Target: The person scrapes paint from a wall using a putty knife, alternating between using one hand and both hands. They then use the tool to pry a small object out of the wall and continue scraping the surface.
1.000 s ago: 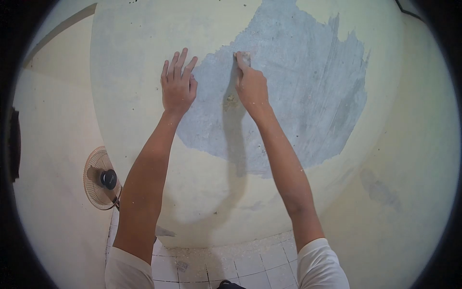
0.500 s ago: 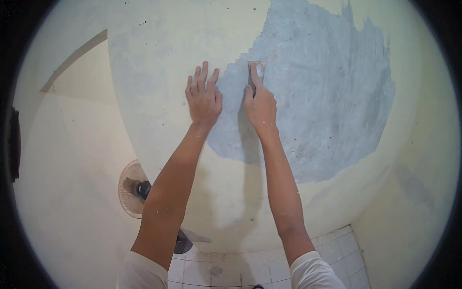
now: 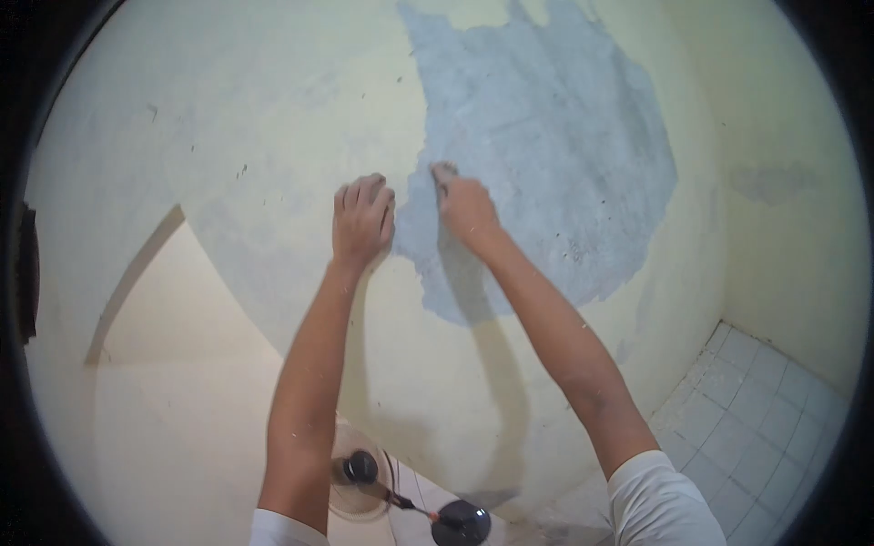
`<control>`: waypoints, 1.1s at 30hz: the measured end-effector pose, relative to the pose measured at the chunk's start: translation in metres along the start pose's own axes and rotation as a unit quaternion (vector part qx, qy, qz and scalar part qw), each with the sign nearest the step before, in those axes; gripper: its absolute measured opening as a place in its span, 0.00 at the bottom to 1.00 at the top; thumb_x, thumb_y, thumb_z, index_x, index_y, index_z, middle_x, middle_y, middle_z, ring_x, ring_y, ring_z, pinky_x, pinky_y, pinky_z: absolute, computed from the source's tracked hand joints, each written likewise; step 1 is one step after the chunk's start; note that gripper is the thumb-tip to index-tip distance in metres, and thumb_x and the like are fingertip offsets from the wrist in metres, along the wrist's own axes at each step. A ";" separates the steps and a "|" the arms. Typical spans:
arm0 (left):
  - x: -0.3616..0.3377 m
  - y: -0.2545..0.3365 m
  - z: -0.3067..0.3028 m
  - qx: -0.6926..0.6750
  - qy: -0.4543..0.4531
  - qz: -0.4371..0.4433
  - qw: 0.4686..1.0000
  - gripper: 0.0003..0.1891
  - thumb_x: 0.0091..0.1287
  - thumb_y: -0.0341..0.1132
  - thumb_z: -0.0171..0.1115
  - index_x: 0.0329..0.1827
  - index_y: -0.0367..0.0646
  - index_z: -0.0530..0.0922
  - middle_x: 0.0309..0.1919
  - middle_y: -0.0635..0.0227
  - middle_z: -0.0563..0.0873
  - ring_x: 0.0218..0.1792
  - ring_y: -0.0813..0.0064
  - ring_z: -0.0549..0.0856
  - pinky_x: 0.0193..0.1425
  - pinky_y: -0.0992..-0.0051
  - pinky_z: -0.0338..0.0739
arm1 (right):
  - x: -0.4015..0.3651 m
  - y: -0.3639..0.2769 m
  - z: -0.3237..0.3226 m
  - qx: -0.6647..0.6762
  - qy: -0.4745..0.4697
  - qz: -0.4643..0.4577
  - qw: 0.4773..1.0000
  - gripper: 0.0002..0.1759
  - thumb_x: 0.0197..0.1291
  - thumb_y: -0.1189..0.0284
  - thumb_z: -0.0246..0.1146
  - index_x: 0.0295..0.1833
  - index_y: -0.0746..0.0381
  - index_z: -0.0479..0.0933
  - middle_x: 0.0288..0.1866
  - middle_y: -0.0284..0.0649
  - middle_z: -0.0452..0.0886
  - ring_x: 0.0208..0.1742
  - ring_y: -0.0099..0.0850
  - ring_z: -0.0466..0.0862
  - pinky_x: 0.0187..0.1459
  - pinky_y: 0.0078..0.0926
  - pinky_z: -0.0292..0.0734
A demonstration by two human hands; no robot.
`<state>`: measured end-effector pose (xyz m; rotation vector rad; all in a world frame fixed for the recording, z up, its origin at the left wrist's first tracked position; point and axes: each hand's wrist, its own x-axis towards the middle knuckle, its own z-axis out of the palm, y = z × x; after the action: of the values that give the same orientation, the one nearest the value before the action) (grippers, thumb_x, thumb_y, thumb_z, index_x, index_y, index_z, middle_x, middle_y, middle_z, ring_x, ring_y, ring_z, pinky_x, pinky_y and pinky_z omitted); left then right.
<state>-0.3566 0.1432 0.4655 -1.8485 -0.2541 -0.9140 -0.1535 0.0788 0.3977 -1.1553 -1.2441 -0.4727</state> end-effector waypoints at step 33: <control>0.014 0.026 0.013 0.077 -0.034 -0.009 0.996 0.30 0.75 0.43 0.58 0.81 0.58 0.72 0.86 0.65 0.64 0.84 0.61 0.63 0.85 0.51 0.51 | 0.042 -0.029 -0.007 -0.114 -0.032 0.042 0.992 0.13 0.70 0.75 0.61 0.55 0.67 0.84 0.56 0.53 0.89 0.54 0.50 0.92 0.50 0.42 0.90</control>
<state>-0.3263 0.1388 0.4546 -1.7380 -0.3737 -0.8213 -0.1600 0.0727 0.4481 -1.4208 -1.2136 -0.5272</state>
